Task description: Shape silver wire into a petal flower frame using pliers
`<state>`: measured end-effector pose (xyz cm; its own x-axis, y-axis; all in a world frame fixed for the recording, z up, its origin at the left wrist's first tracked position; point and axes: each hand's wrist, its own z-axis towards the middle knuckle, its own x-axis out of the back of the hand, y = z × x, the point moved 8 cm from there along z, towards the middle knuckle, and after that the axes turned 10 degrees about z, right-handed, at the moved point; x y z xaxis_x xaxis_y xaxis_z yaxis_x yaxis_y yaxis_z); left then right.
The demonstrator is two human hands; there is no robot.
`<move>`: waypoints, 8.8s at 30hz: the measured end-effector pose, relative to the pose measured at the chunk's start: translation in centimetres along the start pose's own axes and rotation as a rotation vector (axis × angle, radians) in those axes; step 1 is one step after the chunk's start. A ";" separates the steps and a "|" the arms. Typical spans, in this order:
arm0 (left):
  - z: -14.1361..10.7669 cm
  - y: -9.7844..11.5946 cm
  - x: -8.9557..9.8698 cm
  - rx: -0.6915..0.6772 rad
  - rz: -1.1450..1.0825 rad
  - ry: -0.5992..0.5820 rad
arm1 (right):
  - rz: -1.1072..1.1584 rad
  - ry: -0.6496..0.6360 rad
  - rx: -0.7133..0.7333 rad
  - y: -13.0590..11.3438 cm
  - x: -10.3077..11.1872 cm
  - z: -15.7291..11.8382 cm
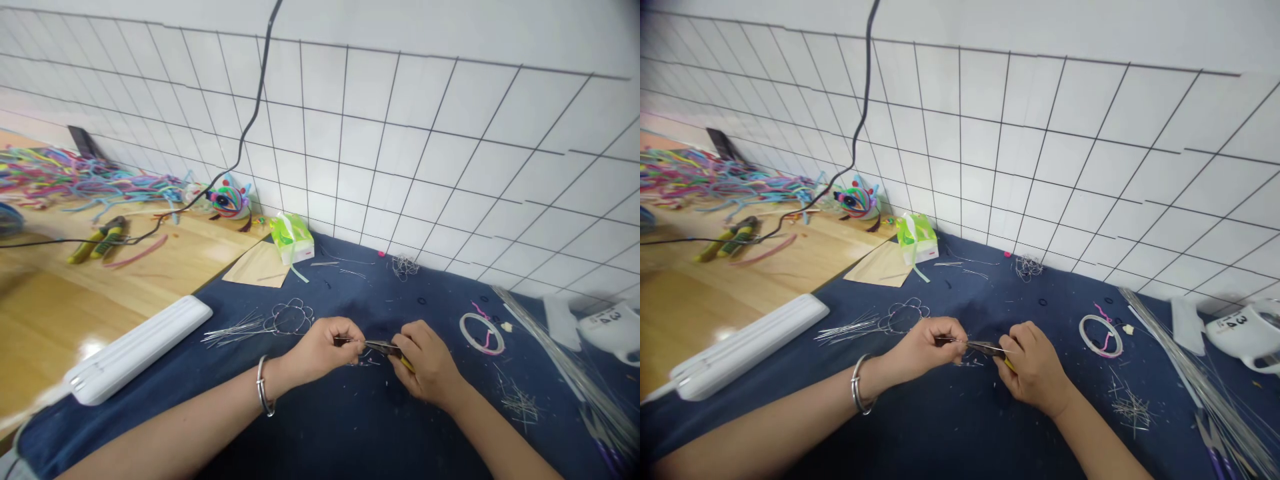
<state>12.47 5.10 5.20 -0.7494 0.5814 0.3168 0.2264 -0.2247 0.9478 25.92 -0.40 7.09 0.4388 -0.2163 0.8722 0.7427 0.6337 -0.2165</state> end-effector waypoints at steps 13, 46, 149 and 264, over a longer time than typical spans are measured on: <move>-0.1 -0.7 -0.8 0.035 -0.133 -0.089 | -0.063 0.019 0.042 -0.3 -0.2 -0.2; -0.3 -1.1 -1.3 0.092 -0.225 -0.151 | 0.053 -0.030 0.033 -0.3 -1.0 -0.4; 0.8 -2.7 -1.5 0.097 -0.074 -0.145 | 0.754 -0.193 -0.752 3.3 -1.9 -0.7; 0.9 -5.7 -2.9 0.235 -0.391 -0.160 | 0.742 0.330 -0.843 5.1 -2.3 -2.6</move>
<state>13.93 5.43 -1.03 -0.7056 0.7040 -0.0809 0.0947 0.2068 0.9738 30.05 1.43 2.87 0.9239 -0.2607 0.2801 0.2951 0.0194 -0.9553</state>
